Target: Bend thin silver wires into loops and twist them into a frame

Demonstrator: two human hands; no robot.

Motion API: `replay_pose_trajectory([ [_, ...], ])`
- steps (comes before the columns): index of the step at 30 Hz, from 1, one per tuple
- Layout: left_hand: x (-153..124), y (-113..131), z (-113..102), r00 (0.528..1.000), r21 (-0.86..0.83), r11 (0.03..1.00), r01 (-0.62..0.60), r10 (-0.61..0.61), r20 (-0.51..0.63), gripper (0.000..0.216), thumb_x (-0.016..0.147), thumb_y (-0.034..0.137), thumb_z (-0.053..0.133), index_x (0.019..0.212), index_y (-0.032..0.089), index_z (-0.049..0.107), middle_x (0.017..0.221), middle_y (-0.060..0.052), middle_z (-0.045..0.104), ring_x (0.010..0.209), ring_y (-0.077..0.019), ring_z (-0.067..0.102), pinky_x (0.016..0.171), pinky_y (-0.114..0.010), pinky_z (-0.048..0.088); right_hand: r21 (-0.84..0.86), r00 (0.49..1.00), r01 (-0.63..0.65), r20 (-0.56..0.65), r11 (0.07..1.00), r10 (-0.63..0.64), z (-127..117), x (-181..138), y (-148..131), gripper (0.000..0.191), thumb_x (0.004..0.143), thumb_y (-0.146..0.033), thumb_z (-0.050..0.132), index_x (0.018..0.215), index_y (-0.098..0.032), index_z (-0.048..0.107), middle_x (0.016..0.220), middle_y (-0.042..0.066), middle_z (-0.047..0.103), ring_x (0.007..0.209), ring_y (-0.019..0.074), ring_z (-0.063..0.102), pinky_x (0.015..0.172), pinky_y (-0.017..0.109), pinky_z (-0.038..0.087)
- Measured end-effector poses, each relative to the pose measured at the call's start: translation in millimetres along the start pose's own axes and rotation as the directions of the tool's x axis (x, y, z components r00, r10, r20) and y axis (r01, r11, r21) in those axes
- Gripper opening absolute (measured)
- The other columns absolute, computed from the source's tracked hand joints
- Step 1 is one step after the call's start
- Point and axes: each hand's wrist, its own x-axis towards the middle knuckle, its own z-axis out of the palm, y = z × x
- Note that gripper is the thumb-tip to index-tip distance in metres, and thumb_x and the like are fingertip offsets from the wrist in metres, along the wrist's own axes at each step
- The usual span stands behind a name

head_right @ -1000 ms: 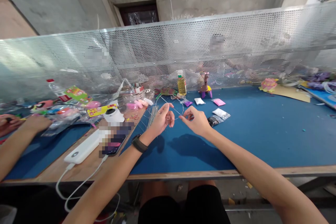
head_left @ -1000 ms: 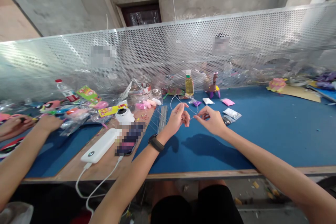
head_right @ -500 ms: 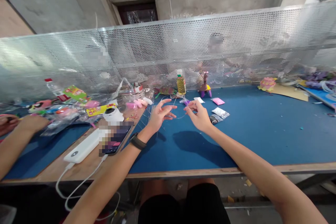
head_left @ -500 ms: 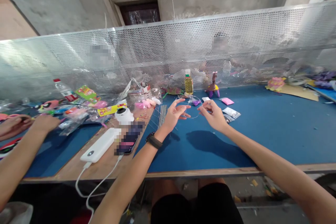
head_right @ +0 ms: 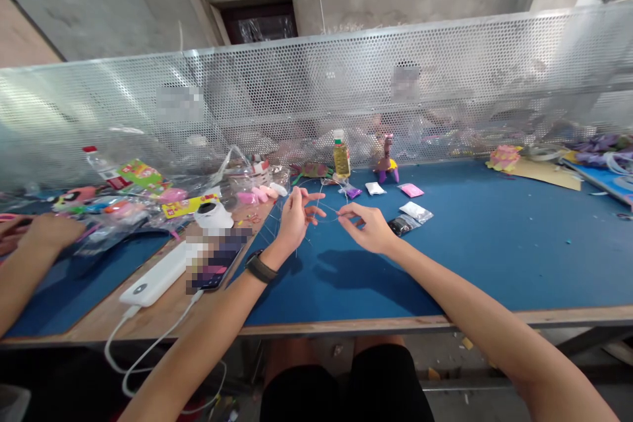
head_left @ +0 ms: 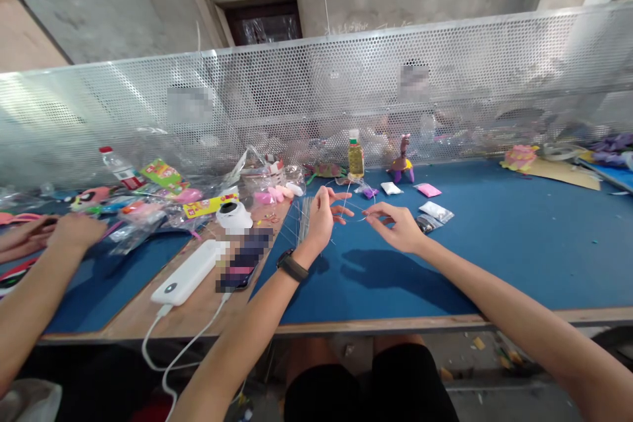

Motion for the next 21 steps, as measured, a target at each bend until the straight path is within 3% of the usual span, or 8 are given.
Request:
replay_pose_trajectory([
  [5, -2.8, 3.9, 2.4, 0.999, 0.083, 0.996, -0.014, 0.010, 0.044, 0.050, 0.085, 0.067, 0.066, 0.095, 0.022, 0.047, 0.097, -0.006, 0.077, 0.054, -0.0127, 0.070, 0.042, -0.018, 0.047, -0.021, 0.997, -0.046, -0.062, 0.999, 0.045, -0.5, 2.0, 1.2, 0.026, 0.097, -0.046, 0.060, 0.103, -0.025, 0.074, 0.099, 0.005, 0.080, 0.087, 0.0228, 0.076, 0.071, 0.033, 0.061],
  [10, -9.2, 12.1, 7.4, 0.992, 0.092, 0.995, 0.047, -0.057, 0.114, 0.052, 0.074, 0.054, 0.082, 0.096, 0.022, 0.047, 0.100, -0.006, 0.078, 0.059, -0.0150, 0.073, 0.048, -0.019, 0.052, -0.010, 0.985, -0.063, -0.159, 0.998, 0.061, -8.0, 7.3, -1.4, 0.028, 0.096, -0.048, 0.061, 0.101, -0.024, 0.075, 0.099, 0.007, 0.079, 0.088, 0.0234, 0.075, 0.074, 0.035, 0.061],
  [16, -8.8, 10.2, 8.0, 0.992, 0.040, 0.994, 0.098, -0.101, 0.082, 0.052, 0.071, 0.051, 0.085, 0.099, 0.021, 0.053, 0.105, -0.008, 0.078, 0.062, -0.0165, 0.075, 0.049, -0.019, 0.051, 0.039, 0.978, -0.088, -0.188, 0.995, 0.093, -8.1, 8.5, -2.6, 0.028, 0.095, -0.049, 0.062, 0.099, -0.024, 0.072, 0.099, 0.008, 0.078, 0.091, 0.0232, 0.074, 0.074, 0.034, 0.060],
  [21, -6.5, 9.4, 8.3, 0.994, -0.014, 0.994, 0.105, -0.105, 0.039, 0.056, 0.065, 0.049, 0.088, 0.095, 0.021, 0.050, 0.098, -0.006, 0.078, 0.059, -0.0154, 0.074, 0.046, -0.018, 0.049, 0.154, 0.962, -0.099, -0.239, 0.983, 0.134, -5.0, 7.0, 5.0, 0.027, 0.094, -0.049, 0.066, 0.104, -0.024, 0.064, 0.113, 0.010, 0.076, 0.102, 0.0236, 0.073, 0.077, 0.033, 0.059],
])
